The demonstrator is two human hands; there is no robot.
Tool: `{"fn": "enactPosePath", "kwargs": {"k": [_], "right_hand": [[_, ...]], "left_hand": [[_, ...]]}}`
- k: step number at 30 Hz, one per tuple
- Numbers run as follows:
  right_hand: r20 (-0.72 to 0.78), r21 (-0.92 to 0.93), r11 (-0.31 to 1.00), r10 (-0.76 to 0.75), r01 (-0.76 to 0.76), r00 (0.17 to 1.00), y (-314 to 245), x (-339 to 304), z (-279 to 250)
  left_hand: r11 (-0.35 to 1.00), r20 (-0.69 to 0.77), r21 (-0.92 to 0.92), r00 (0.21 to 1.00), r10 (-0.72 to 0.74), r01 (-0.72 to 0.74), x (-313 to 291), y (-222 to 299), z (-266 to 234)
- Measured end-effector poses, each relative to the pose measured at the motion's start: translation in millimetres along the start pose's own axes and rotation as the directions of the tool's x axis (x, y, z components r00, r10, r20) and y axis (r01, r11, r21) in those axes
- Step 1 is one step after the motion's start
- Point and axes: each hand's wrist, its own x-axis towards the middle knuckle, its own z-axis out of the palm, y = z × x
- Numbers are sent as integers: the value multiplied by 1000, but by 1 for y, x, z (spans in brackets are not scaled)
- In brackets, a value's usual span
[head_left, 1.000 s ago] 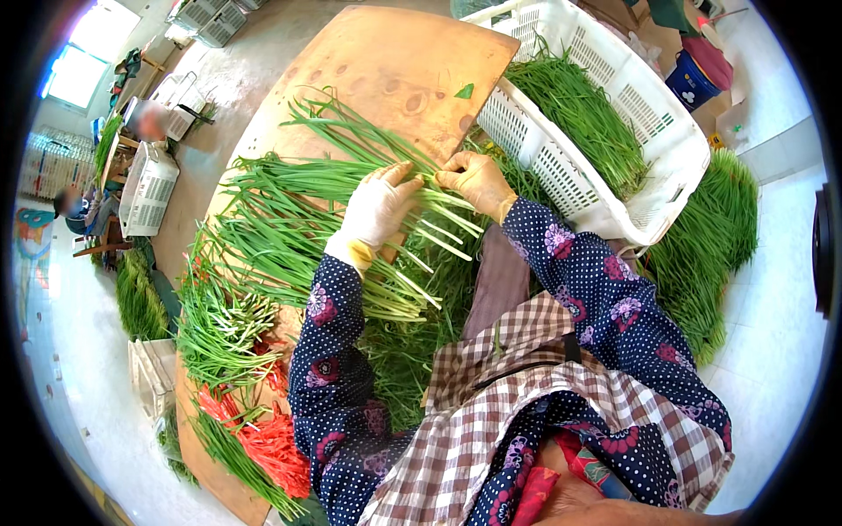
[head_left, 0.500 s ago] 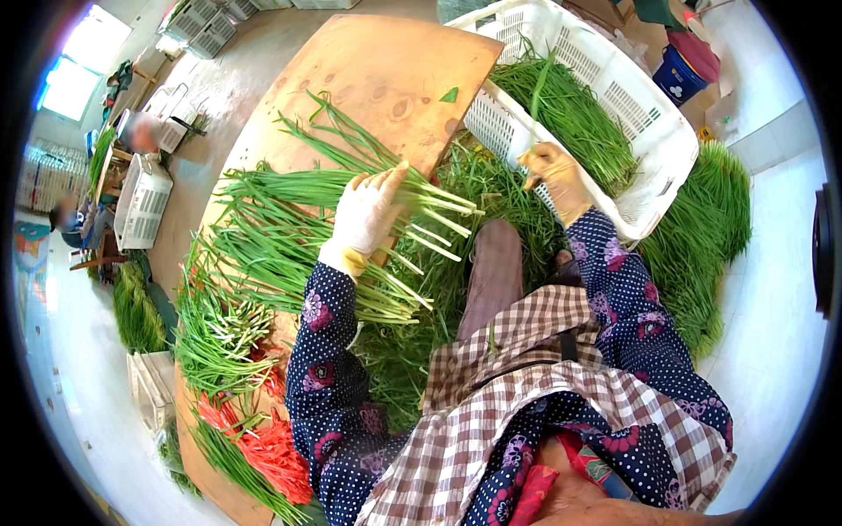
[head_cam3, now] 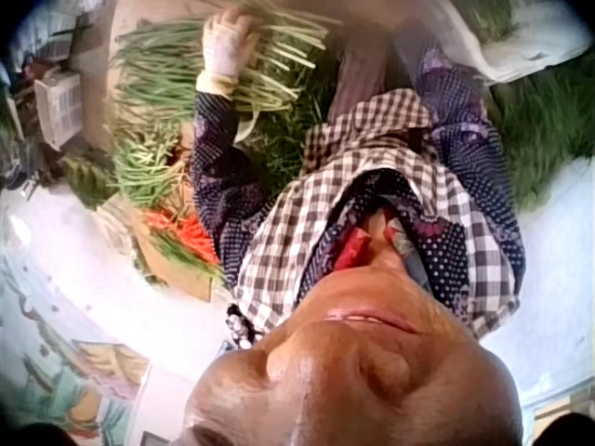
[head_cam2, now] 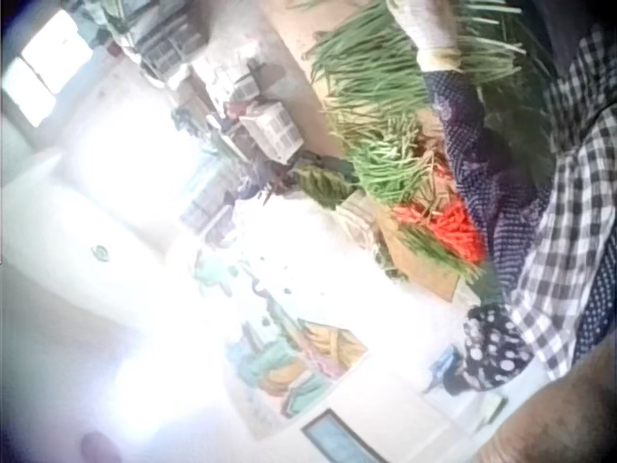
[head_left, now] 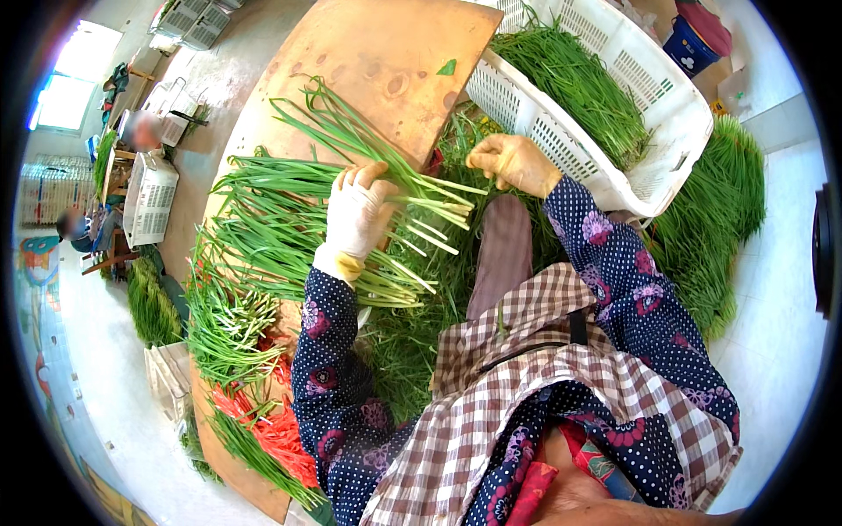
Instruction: The person sorts and bunches green onions by hand at a wooden table, removing yellowed leaves and placing bundles into a white plastic crate.
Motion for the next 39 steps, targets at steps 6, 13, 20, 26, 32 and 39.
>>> {"fn": "enactPosePath", "kwargs": {"k": [6, 13, 20, 26, 32, 39], "right_hand": [[-94, -277, 828, -528, 487, 844, -25, -11, 34], [128, -621, 342, -844, 706, 521, -21, 3, 56], [419, -745, -148, -863, 651, 283, -29, 20, 52], [474, -764, -251, -844, 595, 253, -35, 12, 44], [493, -732, -239, -833, 638, 253, -34, 3, 18], [150, -621, 154, -939, 769, 309, -14, -12, -23]], "left_hand": [[1000, -3, -22, 1000, -2, 2, -3, -2, 3], [1000, -52, -16, 999, 9, -10, -4, -1, 4], [996, -47, -43, 996, 72, -74, -9, -11, 11], [996, -56, -36, 996, 74, -76, -14, -9, 10], [998, -57, -12, 997, 61, -62, -14, -10, 16], [1000, -61, -18, 998, 12, -13, -17, -11, 13]]}}
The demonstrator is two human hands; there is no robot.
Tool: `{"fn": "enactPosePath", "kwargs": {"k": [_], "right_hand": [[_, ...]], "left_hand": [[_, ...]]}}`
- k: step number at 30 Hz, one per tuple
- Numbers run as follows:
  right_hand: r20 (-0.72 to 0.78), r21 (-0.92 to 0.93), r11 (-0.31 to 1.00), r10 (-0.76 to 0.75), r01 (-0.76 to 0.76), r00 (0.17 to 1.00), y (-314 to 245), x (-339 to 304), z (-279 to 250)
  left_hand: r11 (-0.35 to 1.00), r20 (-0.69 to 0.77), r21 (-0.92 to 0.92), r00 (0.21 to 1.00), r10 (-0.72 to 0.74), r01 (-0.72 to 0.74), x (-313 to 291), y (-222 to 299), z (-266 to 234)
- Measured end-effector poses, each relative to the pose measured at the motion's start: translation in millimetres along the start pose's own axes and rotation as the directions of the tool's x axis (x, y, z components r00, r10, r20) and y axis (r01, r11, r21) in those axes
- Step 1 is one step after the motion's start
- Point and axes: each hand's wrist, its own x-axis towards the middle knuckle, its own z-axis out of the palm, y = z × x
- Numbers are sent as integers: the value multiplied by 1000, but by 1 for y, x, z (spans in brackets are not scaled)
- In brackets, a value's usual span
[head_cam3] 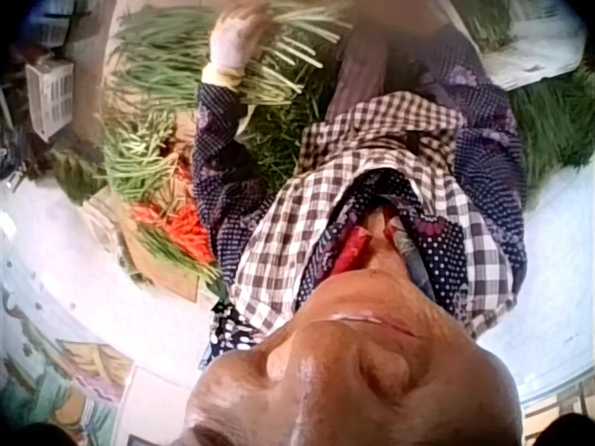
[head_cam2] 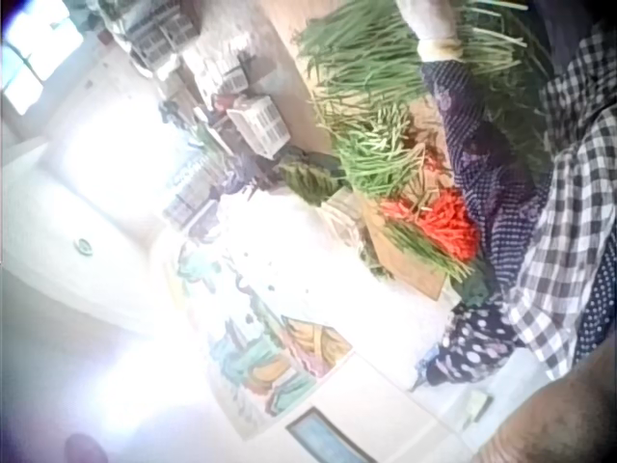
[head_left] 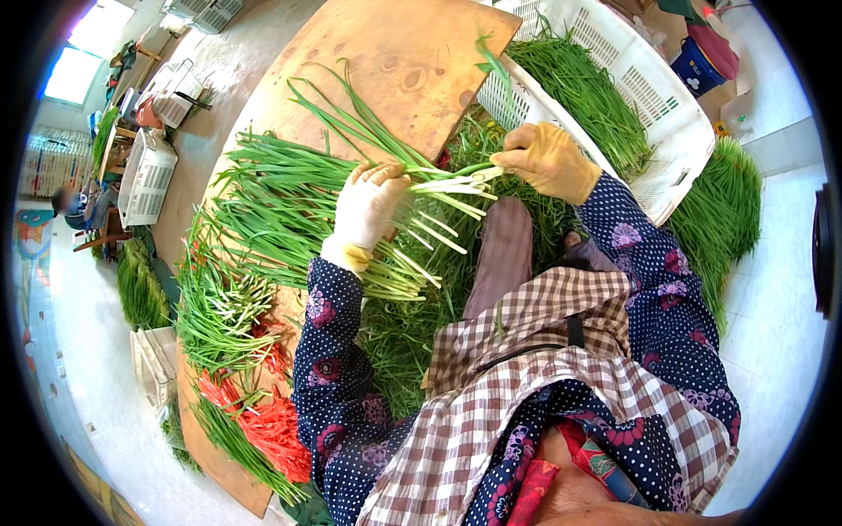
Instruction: The person sorts and bunches green onions by hand at a wooden table, removing yellowed leaves and placing bundles into a white plastic crate.
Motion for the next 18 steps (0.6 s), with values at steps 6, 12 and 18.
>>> {"fn": "enactPosePath", "kwargs": {"k": [6, 12, 18], "right_hand": [[-169, -155, 935, 292, -318, 941, -5, -24, -52], [-242, 331, 673, 739, -662, 629, 11, -41, -30], [426, 215, 674, 586, -706, 689, -31, -17, 16]], "left_hand": [[1000, 0, 18, 1000, 23, -23, 0, -6, 2], [997, 12, 49, 998, 57, -58, 4, -5, -3], [999, 70, 19, 997, 32, -33, 3, -3, -8]]}}
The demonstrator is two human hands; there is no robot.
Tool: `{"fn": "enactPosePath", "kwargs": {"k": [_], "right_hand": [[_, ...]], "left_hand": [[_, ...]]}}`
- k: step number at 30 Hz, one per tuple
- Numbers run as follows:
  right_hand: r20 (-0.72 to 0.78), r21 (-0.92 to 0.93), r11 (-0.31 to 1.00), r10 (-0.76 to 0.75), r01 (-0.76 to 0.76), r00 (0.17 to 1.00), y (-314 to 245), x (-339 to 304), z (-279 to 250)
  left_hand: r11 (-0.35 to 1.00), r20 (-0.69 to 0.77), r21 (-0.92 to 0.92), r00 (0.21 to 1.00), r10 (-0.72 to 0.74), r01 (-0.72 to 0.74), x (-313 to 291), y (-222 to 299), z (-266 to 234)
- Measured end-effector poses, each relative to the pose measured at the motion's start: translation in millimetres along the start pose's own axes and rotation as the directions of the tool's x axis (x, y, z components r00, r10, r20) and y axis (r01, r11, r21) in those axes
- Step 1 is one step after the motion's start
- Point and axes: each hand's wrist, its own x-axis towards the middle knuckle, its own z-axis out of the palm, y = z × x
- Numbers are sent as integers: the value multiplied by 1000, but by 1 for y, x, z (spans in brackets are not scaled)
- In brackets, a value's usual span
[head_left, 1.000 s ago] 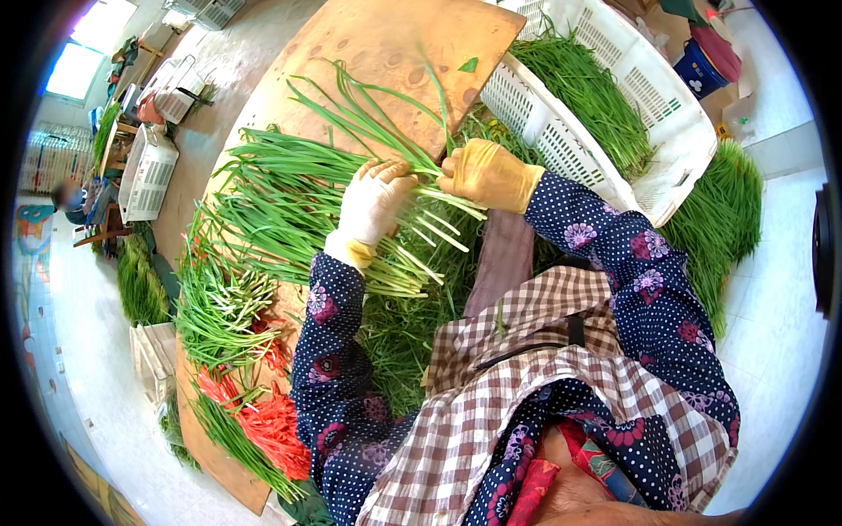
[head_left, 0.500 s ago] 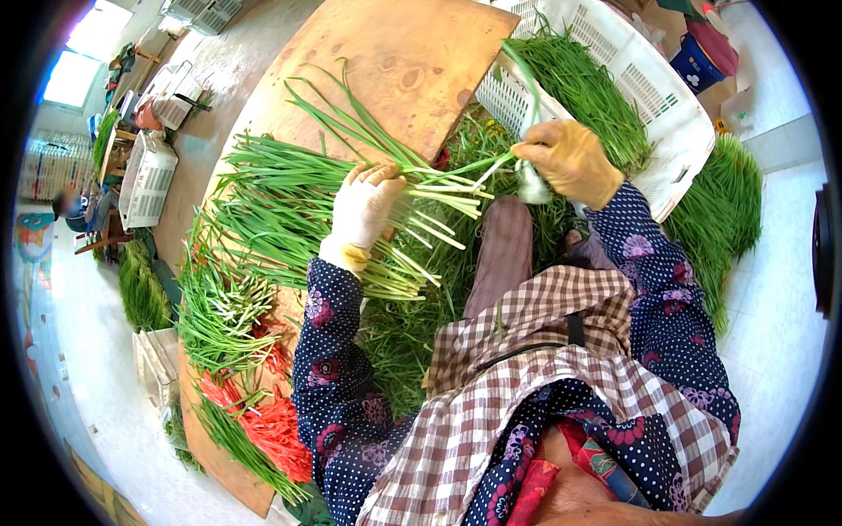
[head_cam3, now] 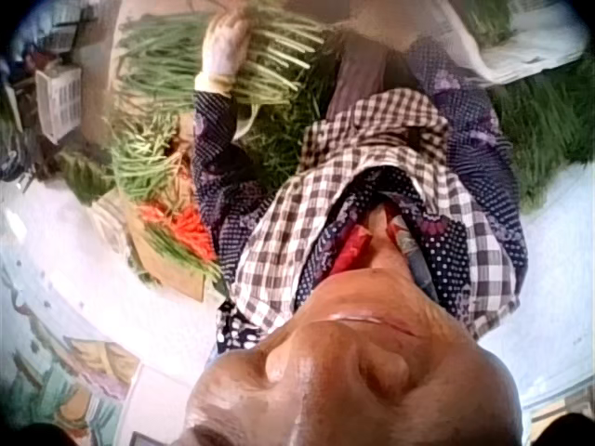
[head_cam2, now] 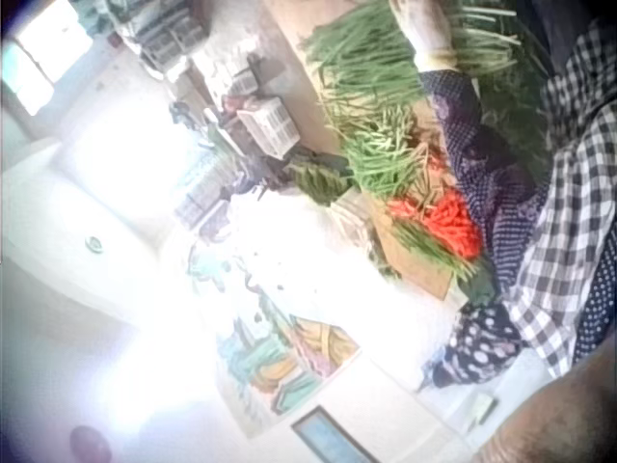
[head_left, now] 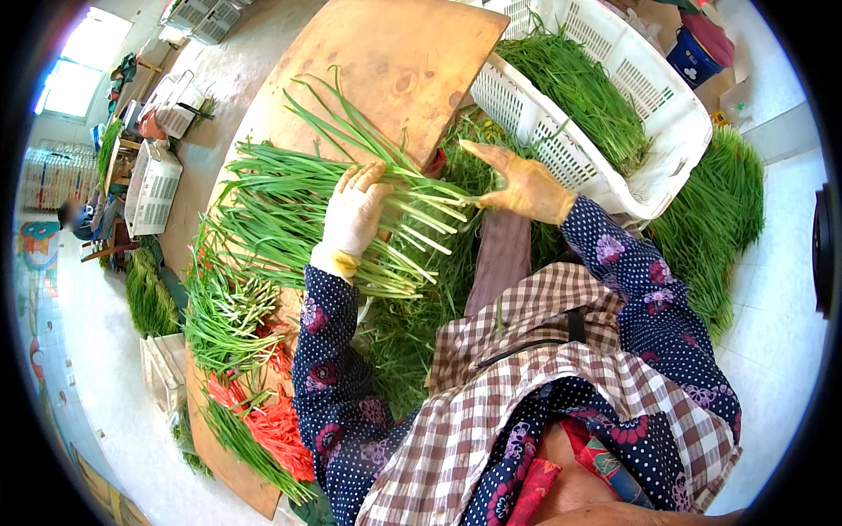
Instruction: The person sorts and bunches green onions by hand at a wooden table, removing yellowed leaves and placing bundles into a white plastic crate.
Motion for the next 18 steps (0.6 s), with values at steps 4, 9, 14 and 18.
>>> {"fn": "enactPosePath", "kwargs": {"k": [4, 9, 14, 18], "right_hand": [[71, -195, 975, -97, 109, 993, -22, 30, 28], [-66, -137, 990, -42, 33, 997, -19, 34, 32], [-330, 110, 971, -165, 211, 929, 16, 10, 11], [-439, 621, 784, 350, -2, 828, 49, -3, -24]], "left_hand": [[999, 34, 45, 999, -3, 1, -8, -1, -6], [995, 159, 100, 987, 2, -18, 6, 6, 0], [992, 160, 122, 987, -5, -14, -4, 4, -2], [994, 122, 110, 992, 1, -14, -3, 7, -4]]}}
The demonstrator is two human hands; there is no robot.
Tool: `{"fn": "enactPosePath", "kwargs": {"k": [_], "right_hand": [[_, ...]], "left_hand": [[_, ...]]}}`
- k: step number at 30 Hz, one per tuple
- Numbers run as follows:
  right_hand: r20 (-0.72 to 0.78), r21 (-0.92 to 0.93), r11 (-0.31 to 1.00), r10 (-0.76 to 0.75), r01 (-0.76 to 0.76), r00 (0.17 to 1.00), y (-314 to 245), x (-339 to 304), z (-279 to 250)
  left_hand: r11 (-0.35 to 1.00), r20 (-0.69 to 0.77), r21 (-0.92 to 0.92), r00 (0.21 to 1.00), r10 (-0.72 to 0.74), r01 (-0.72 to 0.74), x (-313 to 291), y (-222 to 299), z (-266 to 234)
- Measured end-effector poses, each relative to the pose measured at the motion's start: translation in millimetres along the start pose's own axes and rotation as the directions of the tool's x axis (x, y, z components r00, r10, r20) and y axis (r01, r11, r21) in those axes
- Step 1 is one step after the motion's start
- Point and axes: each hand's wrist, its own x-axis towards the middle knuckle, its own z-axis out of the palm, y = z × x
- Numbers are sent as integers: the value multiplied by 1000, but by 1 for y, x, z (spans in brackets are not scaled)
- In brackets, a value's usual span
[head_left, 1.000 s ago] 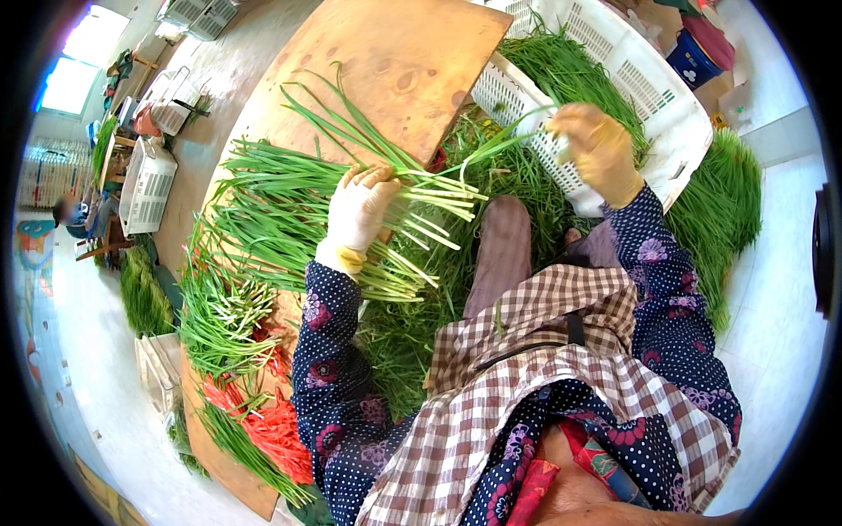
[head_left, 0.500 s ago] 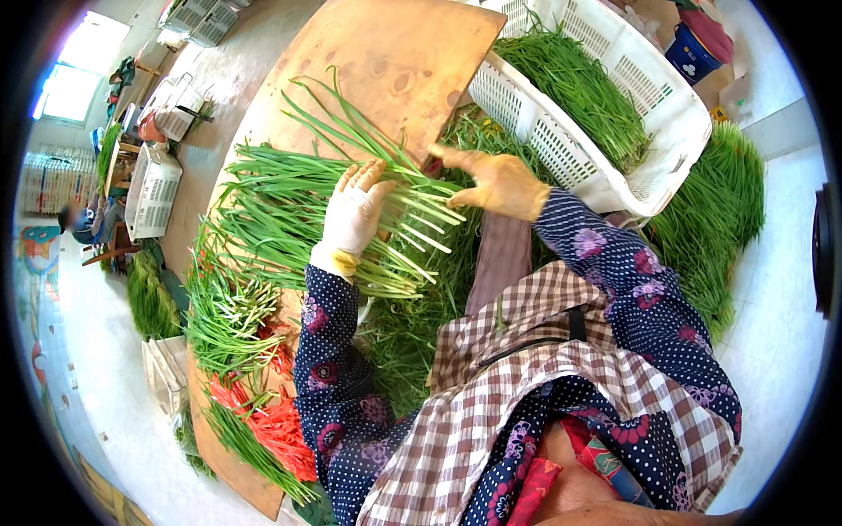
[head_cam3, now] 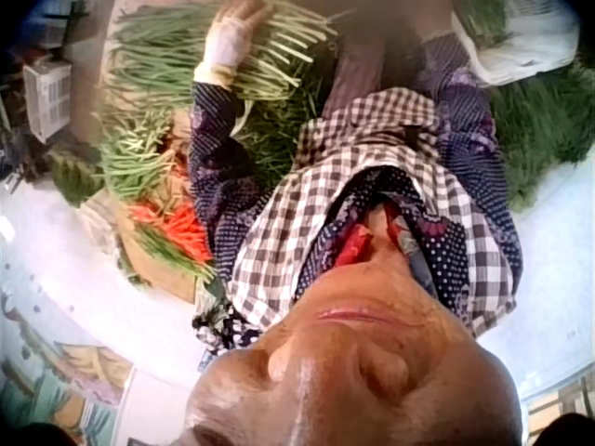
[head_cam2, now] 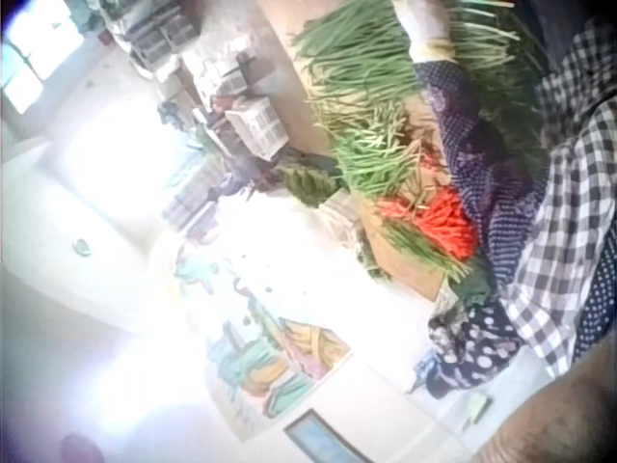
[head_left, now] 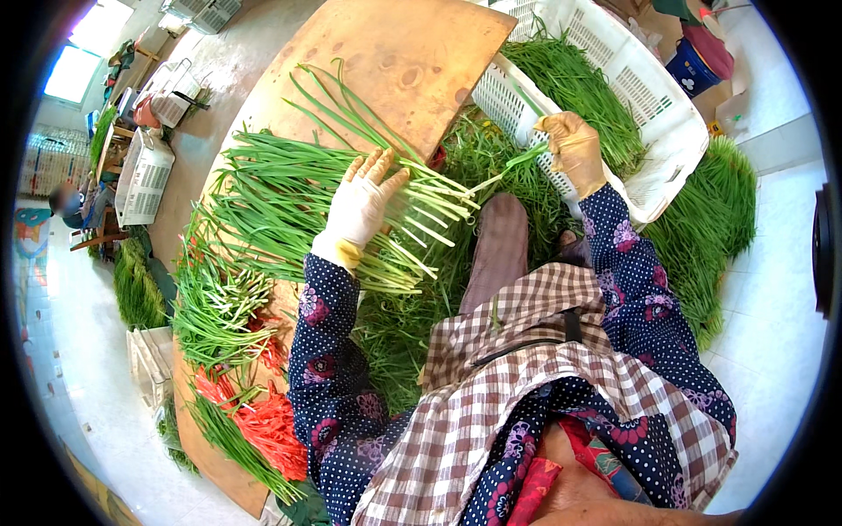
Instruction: The person sorts and bunches green onions by hand at a wooden table, removing yellowed leaves and placing bundles into a white plastic crate.
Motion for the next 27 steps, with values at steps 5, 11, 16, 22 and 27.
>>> {"fn": "enactPosePath", "kwargs": {"k": [5, 11, 16, 22, 27], "right_hand": [[625, -376, 883, 19, 280, 780, -8, -35, 55], [657, -377, 821, -89, 428, 749, 53, -33, 43], [254, 8, 975, 211, -220, 944, 30, -37, -10], [274, -400, 878, 389, -263, 880, 25, -28, 14], [480, -505, 862, 317, -38, 818, 14, -15, 54]], "left_hand": [[1000, -12, -2, 1000, 4, -4, 1, -4, 1], [997, 67, -75, 998, -13, 18, 2, -10, 4], [991, 12, -131, 999, -38, 39, -2, -11, 8], [993, -76, -117, 997, -28, 19, -1, -1, -1], [984, -110, -175, 993, -39, 19, -8, -2, -9]]}}
